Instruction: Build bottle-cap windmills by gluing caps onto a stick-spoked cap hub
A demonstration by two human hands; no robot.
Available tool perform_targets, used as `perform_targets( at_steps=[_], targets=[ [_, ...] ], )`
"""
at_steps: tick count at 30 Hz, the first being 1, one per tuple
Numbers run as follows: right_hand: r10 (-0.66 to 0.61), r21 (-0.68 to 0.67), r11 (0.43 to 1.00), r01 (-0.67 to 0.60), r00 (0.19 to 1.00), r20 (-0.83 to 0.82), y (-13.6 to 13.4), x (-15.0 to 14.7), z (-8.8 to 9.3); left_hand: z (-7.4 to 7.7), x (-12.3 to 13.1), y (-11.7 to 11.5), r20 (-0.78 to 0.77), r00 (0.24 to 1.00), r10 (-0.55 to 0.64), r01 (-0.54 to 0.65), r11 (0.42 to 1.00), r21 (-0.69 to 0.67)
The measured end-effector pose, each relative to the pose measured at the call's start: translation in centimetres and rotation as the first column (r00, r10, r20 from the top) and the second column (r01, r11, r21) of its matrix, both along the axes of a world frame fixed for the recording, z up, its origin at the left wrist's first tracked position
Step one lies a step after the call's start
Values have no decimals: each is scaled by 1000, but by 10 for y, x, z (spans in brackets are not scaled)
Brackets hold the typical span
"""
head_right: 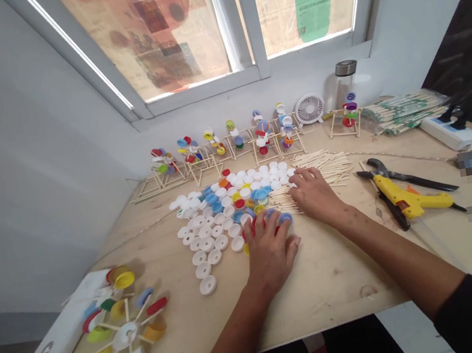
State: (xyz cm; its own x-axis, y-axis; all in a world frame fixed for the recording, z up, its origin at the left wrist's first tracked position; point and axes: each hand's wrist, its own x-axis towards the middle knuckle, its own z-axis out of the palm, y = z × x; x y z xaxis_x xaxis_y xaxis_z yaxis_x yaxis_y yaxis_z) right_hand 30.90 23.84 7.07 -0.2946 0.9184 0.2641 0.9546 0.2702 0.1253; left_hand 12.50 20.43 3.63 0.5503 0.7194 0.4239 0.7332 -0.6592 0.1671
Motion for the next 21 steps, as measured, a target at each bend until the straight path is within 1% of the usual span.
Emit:
perform_targets(
  at_steps=[3,9,11,13,15,17,19,21],
  targets=[
    [-21,-34,999,20,1000,-12,1,-2,-1,-2,1,-1,-16,1000,12,-12,1000,9],
    [-49,-51,998,47,998,-45,5,-1,-1,-3,-1,2,-9,996,90,-89,995,38],
    [-82,-44,996,79,995,-62,3,2,0,-3,-1,3,-5,994,113,-113,993,31],
    [-145,-41,989,141,985,-93,-3,8,0,-3,-2,4,-1,992,128,-128,991,26],
    [-214,-78,975,206,969,-125,-9,12,-1,-3,-2,4,3,992,125,-125,992,27],
    [-262,-135,960,243,955,-138,-14,15,-5,-4,-1,4,3,994,106,-106,994,28],
    [-281,-166,952,258,951,-131,-17,15,-9,-5,-1,5,1,996,89,-89,996,27],
    [-294,-166,948,271,948,-127,-18,12,-13,-6,-1,5,3,996,84,-84,996,29]
  ],
)
